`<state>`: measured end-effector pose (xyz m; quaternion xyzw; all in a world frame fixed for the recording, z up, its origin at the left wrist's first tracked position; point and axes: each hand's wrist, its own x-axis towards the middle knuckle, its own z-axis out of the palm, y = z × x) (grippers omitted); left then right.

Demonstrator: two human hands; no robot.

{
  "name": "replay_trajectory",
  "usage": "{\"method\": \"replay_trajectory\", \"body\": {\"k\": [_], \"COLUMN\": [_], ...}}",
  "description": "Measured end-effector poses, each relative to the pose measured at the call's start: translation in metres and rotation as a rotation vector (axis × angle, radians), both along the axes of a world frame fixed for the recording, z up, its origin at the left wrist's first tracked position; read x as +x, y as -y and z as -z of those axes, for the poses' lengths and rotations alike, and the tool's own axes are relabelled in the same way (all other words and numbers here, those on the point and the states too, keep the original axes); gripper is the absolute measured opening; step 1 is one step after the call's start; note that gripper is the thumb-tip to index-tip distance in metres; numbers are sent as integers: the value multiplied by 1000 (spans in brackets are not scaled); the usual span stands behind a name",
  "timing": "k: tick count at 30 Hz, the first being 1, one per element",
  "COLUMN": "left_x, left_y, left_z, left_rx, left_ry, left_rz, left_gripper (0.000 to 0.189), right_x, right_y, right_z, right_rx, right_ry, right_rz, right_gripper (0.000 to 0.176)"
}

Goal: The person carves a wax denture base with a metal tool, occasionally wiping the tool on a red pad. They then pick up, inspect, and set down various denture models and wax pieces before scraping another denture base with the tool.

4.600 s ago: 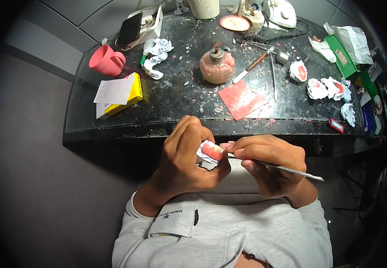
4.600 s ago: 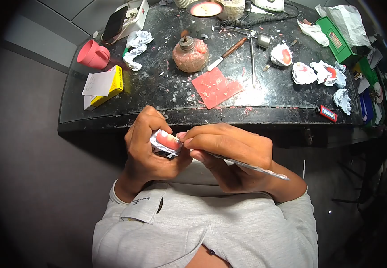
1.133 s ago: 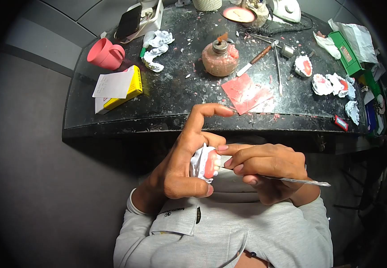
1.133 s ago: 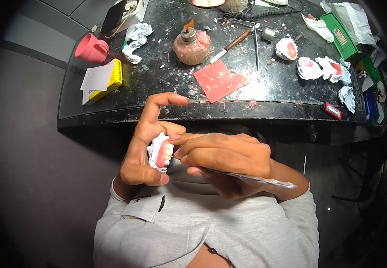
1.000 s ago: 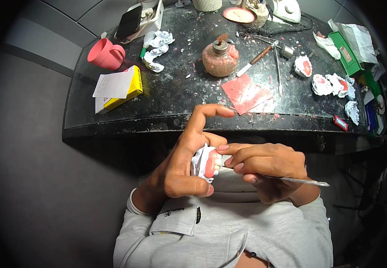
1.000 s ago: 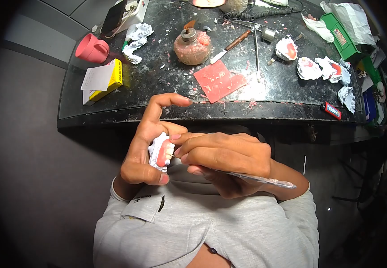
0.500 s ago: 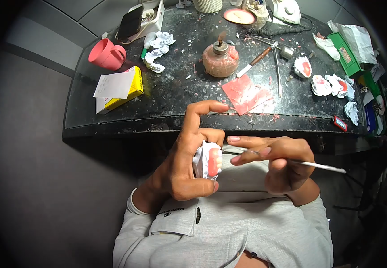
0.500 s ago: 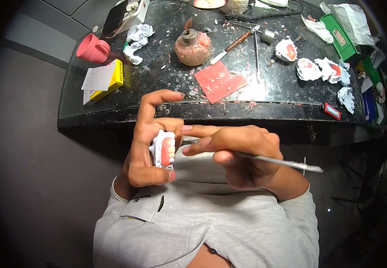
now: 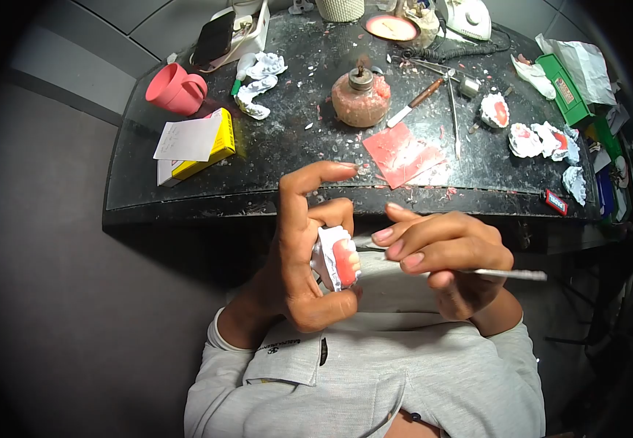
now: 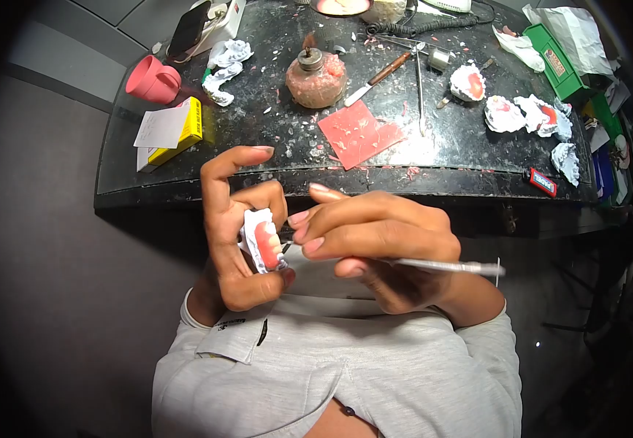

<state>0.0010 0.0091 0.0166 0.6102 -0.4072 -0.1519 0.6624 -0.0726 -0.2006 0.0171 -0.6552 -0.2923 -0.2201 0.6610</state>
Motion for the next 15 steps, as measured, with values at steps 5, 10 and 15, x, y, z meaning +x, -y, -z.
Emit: {"method": "replay_trajectory", "body": {"k": [5,10,15], "left_x": [1,1,-2], "left_y": [0,0,4], "left_z": [-1,-2,1], "left_rx": [-12,4,2], "left_ry": [117,147,142], "left_rz": [-28,-54,-127], "left_gripper": [97,95,93], "right_x": [5,4,3], "right_y": [0,-2,-3], "right_z": [8,3,2], "right_rx": [55,-38,-87], "right_ry": [-31,-34,-48], "right_rz": [-87,-31,-12], "right_gripper": [13,12,13]}}
